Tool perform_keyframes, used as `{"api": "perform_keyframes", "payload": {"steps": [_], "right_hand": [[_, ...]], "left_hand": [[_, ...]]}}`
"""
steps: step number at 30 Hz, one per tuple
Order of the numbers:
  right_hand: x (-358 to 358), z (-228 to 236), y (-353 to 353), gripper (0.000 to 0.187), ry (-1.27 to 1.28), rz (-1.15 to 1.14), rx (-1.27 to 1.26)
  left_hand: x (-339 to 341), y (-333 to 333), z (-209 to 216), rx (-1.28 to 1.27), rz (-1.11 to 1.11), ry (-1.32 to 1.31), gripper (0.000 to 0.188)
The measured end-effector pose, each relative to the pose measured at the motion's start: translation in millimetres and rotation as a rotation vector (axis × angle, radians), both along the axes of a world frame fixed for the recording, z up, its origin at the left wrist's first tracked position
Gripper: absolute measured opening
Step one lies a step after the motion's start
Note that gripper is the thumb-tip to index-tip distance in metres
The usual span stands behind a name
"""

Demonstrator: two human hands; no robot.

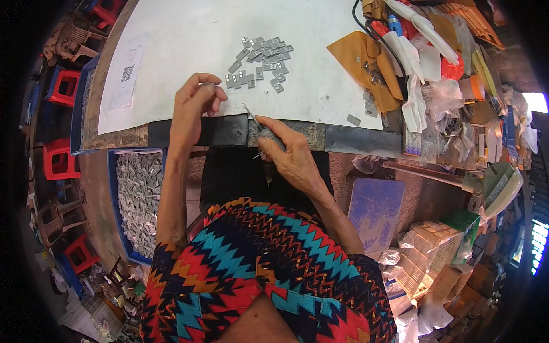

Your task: Cleaning small metal parts using a sharp pick tool at a workbench.

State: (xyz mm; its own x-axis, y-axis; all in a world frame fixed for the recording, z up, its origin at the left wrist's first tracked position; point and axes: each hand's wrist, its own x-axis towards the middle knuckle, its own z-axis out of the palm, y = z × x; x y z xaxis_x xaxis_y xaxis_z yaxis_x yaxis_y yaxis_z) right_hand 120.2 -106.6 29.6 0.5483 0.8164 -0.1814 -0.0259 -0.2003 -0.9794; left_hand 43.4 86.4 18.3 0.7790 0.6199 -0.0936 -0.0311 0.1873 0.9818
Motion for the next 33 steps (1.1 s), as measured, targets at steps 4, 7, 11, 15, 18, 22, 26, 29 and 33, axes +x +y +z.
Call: {"api": "perform_keyframes", "payload": {"steps": [4, 7, 11, 15, 18, 22, 26, 29, 33], "right_hand": [[1, -4, -5, 0.034, 0.032, -0.008, 0.036], [-2, -3, -6, 0.034, 0.01, -0.003, 0.028], [-2, -12, -12, 0.034, -0.024, 0.013, -0.008], [2, -13, -16, 0.034, -0.036, 0.038, -0.028], [1, -11, -15, 0.034, 0.01, 0.006, -0.015], [2, -11, -15, 0.034, 0.017, -0.011, -0.005], [3, -14, -14, 0.034, 0.005, -0.018, -0.003], [3, -23, -13, 0.034, -0.074, -0.023, 0.016], [3, -25, -11, 0.034, -0.108, -0.018, 0.03]], "left_hand": [[9, 17, -10, 0.046, 0.044, 0.152, 0.013], [20, 21, -23, 0.69, 0.091, 0.391, 0.021], [33, 3, -20, 0.963, 0.077, 0.682, 0.03], [36, 5, -27, 0.98, 0.091, 0.639, 0.028], [40, 8, -30, 0.96, 0.072, 0.597, 0.023], [43, 6, -33, 1.013, 0.049, 0.568, 0.019], [44, 6, -32, 0.929, 0.065, 0.516, 0.016], [45, 7, -24, 0.871, 0.055, 0.583, 0.016], [44, 9, -19, 0.699, 0.024, 0.581, 0.021]]}}
